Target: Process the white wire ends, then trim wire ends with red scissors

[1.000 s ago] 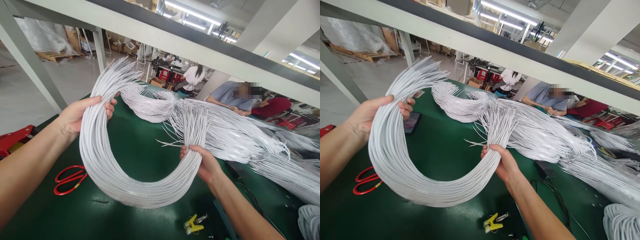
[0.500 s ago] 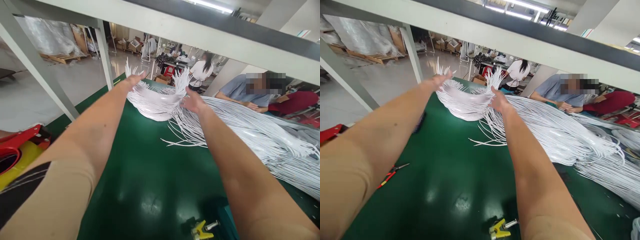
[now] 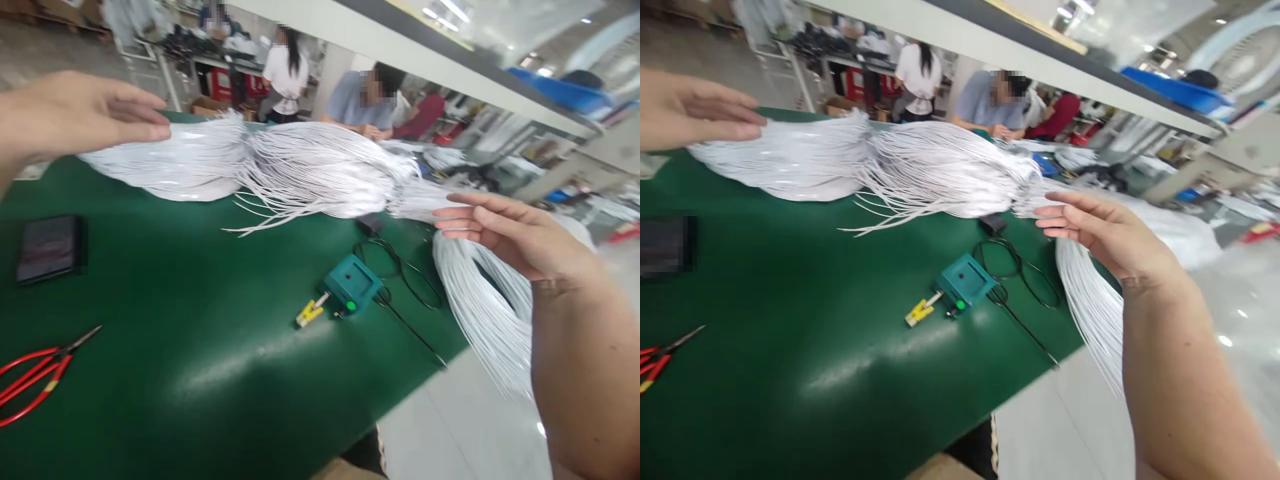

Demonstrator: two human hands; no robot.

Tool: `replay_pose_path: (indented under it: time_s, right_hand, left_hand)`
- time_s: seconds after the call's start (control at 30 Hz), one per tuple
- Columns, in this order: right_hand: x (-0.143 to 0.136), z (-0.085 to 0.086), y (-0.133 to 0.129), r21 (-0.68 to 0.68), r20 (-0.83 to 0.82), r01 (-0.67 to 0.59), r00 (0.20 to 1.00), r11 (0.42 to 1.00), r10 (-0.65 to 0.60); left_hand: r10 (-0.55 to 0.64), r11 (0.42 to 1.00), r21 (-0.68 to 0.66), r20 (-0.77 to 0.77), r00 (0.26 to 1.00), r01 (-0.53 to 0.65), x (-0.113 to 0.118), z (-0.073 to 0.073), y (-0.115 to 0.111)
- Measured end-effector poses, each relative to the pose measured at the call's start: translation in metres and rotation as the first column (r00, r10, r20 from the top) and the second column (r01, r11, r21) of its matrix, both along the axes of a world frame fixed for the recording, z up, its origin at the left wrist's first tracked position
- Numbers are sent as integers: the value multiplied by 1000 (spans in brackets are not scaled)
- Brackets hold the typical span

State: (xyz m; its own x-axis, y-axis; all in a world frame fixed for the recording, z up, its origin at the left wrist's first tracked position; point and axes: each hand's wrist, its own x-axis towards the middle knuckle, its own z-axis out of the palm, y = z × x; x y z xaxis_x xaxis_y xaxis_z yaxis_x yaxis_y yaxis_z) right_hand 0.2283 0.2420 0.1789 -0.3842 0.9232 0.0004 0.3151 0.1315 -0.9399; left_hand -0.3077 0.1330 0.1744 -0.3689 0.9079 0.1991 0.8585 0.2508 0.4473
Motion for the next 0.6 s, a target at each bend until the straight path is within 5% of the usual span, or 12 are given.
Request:
replay_pose_path:
  time_s: [0.07, 0.13, 0.23, 0.3, 0.37, 0.47, 0.6]
  right_hand:
    - [62, -16, -27, -22, -17, 164, 986, 986, -164]
    - [117, -42, -57, -70, -48, 281, 957, 957, -285]
    - [185, -95, -107, -163, -114, 380, 909, 910, -400]
    - [216, -140, -143, -325, -155, 390, 877, 862, -455]
    - [231, -188, -176, -528, -148, 335, 868, 780, -473]
    - [232, -254, -206, -644, -162, 288, 854, 709, -495]
    - [229, -303, -187, -664, -255, 330, 744, 671, -618]
  left_hand:
    - [-204, 968, -118, 151, 967, 223, 53, -3, -3]
    - [-335, 856, -328, 239, 911, 401, 110, -17, -10]
    - [-517, 661, -547, 164, 840, 514, 190, -51, -25]
    - [-614, 590, -612, 83, 785, 527, 232, -75, -32]
    - [-672, 595, -600, -6, 741, 535, 267, -96, -33]
    - [-634, 673, -567, -111, 765, 476, 311, -116, -27]
    - [-443, 753, -605, -175, 879, 259, 350, -133, -11]
